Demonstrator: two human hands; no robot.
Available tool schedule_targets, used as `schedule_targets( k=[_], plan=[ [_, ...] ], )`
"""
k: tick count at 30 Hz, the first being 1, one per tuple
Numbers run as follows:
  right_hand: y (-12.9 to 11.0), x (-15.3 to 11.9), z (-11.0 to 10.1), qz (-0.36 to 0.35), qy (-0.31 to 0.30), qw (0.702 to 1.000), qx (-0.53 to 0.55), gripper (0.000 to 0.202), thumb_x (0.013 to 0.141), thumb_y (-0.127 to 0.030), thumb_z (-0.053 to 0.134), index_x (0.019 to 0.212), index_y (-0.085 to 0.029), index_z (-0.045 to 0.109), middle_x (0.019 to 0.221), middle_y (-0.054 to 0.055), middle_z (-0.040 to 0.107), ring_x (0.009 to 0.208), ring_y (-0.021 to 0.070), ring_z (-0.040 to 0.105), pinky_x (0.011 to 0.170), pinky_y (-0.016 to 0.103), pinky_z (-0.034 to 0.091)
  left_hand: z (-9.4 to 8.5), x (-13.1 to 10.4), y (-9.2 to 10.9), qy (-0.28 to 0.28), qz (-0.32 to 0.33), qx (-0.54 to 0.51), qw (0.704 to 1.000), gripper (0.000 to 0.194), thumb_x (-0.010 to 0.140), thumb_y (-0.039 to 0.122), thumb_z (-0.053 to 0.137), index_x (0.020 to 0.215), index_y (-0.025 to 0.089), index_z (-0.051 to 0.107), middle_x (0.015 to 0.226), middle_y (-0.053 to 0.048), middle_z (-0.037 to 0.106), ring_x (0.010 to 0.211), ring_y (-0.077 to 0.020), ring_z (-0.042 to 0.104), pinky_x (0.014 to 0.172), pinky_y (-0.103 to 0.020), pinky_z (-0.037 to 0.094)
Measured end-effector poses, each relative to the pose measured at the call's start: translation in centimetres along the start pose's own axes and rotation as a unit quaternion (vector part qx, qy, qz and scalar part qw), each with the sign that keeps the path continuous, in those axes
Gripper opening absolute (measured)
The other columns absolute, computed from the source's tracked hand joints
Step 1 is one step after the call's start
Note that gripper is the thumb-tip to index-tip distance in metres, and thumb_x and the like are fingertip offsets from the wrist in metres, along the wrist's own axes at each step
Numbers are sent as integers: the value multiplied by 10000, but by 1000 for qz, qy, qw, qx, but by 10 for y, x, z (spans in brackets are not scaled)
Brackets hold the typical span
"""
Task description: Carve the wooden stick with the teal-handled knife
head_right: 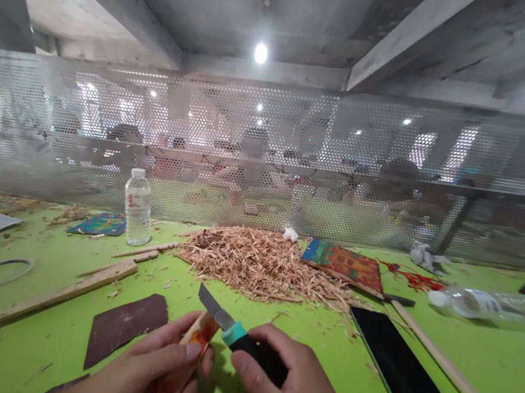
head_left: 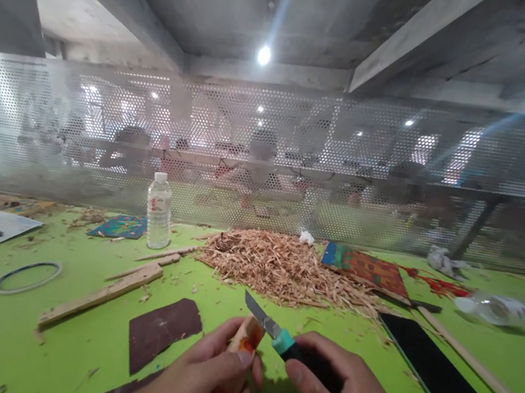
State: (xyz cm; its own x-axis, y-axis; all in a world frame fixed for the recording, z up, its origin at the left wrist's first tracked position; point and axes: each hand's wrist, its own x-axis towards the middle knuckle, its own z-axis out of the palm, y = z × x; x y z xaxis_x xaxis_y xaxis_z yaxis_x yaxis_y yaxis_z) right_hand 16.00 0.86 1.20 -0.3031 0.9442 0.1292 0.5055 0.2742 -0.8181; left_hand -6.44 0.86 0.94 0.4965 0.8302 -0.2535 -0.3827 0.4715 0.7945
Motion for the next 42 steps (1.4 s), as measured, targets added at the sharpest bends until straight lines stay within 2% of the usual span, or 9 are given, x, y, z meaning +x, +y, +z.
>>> schedule_targets(
  k=[2, 4, 10, 16, 21, 27, 33, 39, 42],
  plan=[
    [-3, 1, -2, -11, -6, 999, -35, 424, 967, -643, 559, 1038, -252, 707, 1001, 31, 740, 908, 227, 655, 769, 307, 482, 3, -2, 2, 5, -15, 0, 1000, 642, 647, 434, 919, 1106, 222, 524, 753, 43, 638, 470, -44, 533, 428, -166, 320],
    [-6, 3, -5, -21, -10, 997, -75, 433, 982, -640, 530, 1013, -246, 705, 923, 24, 732, 838, 214, 648, 731, 307, 466, 4, -4, 4, 1, -20, 10, 1000, 553, 644, 415, 921, 986, 212, 537, 671, 73, 569, 462, -39, 491, 398, -161, 289],
    [-9, 1, -6, -74, 7, 985, -153, 413, 1025, -569, 473, 998, -220, 692, 927, 51, 735, 820, 211, 652, 722, 317, 449, 3, -5, 0, -36, -6, 54, 998, 458, 761, 490, 839, 956, 239, 509, 566, 100, 475, 409, -45, 364, 387, -178, 268],
    [-15, -3, 0, -150, -66, 974, -159, 316, 1017, -463, 520, 964, -204, 693, 875, 49, 736, 771, 191, 653, 694, 290, 446, 3, -6, -3, -37, 4, 124, 992, 511, 720, 586, 861, 869, 202, 559, 560, 99, 427, 434, -34, 318, 410, -173, 254],
    [-15, -5, 1, -151, -41, 969, -192, 331, 1037, -470, 509, 986, -212, 710, 849, 44, 735, 767, 197, 668, 680, 289, 453, 7, -8, -1, 11, 4, 196, 981, 534, 714, 665, 815, 822, 208, 562, 469, 90, 455, 369, -52, 334, 375, -189, 247],
    [-6, -6, 7, -164, -9, 957, -238, 304, 1046, -447, 510, 1063, -213, 703, 935, 69, 762, 819, 236, 717, 704, 322, 498, 11, -7, -5, 61, 24, 184, 981, 574, 671, 690, 828, 765, 228, 500, 471, 103, 429, 371, -51, 325, 365, -181, 234],
    [-4, -7, 15, -179, 24, 948, -261, 263, 1045, -421, 527, 1094, -218, 687, 955, 77, 771, 821, 237, 736, 700, 317, 522, 5, -3, -10, 75, 14, 193, 978, 583, 706, 738, 769, 789, 244, 470, 453, 103, 438, 356, -63, 324, 360, -191, 262],
    [-5, -8, 22, -177, 46, 938, -295, 224, 1061, -383, 493, 1039, -225, 651, 918, 59, 760, 751, 235, 734, 621, 316, 482, 10, -1, -10, 100, 22, 203, 974, 644, 651, 808, 750, 737, 235, 468, 438, 96, 430, 366, -61, 335, 365, -189, 271],
    [-7, -7, 23, -158, 45, 936, -311, 245, 1069, -400, 478, 1005, -224, 636, 885, 51, 751, 714, 241, 725, 590, 322, 450, 9, 3, -10, 103, 31, 210, 972, 643, 673, 826, 712, 688, 226, 480, 424, 84, 436, 349, -60, 329, 358, -197, 249]
  ],
)
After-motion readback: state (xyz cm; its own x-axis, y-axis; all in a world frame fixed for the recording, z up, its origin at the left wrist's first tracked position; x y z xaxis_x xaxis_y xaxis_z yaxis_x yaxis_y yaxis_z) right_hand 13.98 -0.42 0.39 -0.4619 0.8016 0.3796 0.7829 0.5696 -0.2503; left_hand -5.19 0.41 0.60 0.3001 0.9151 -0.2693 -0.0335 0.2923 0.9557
